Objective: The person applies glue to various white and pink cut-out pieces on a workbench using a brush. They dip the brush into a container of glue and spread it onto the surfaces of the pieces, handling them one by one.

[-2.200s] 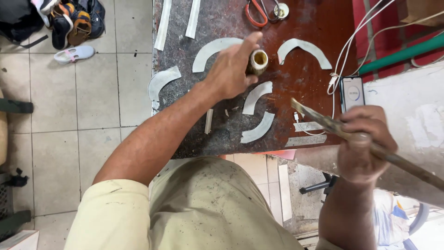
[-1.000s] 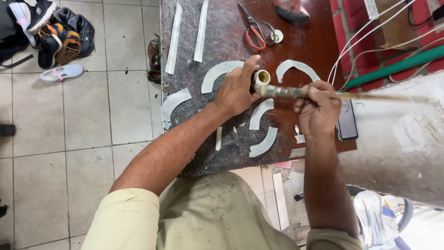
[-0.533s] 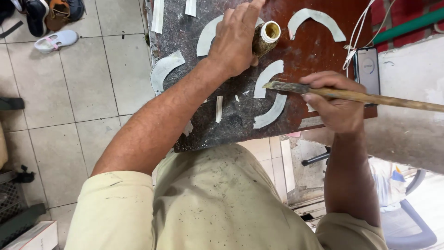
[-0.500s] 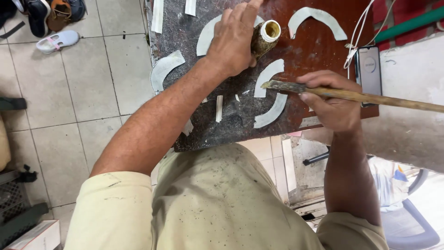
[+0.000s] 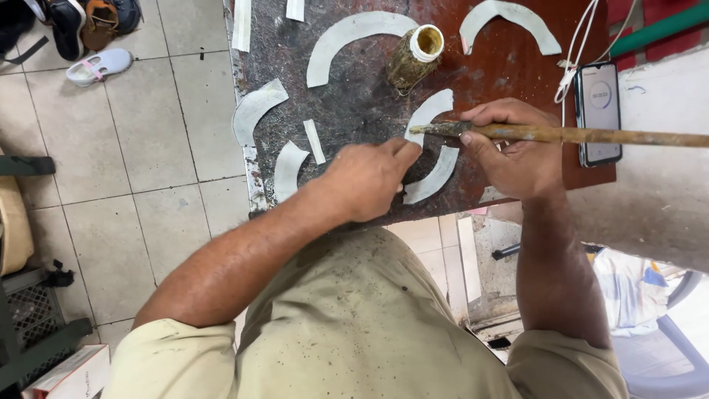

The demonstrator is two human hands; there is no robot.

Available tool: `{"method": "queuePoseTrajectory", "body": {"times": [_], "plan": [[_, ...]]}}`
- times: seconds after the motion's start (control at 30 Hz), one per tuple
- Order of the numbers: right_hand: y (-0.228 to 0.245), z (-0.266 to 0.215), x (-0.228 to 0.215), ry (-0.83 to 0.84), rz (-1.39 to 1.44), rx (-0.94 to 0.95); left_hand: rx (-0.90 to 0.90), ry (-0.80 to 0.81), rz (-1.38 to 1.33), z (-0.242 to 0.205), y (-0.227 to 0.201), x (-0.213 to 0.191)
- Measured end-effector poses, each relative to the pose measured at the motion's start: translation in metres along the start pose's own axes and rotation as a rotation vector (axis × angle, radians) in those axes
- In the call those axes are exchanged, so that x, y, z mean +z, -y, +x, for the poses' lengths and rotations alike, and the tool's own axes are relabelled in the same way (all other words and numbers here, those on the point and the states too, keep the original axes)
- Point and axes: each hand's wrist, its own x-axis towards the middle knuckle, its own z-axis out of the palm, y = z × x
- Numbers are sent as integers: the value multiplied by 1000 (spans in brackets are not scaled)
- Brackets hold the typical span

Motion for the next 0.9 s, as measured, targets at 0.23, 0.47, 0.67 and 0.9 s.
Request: {"method": "queuePoseTrajectory", "body": {"times": [0.23, 0.47, 0.67, 0.9], "plan": [[-13, 2, 5, -265, -124, -40, 28, -22, 257, -9, -9, 26], [-3, -1, 13, -290, -199, 58, 52, -58, 266, -12, -6, 36], [-37, 3, 3, -339, -167, -29, 61, -77, 283, -17, -8, 36], [-40, -33, 14, -78, -50, -197, 42, -35, 200, -29, -13, 22]]}}
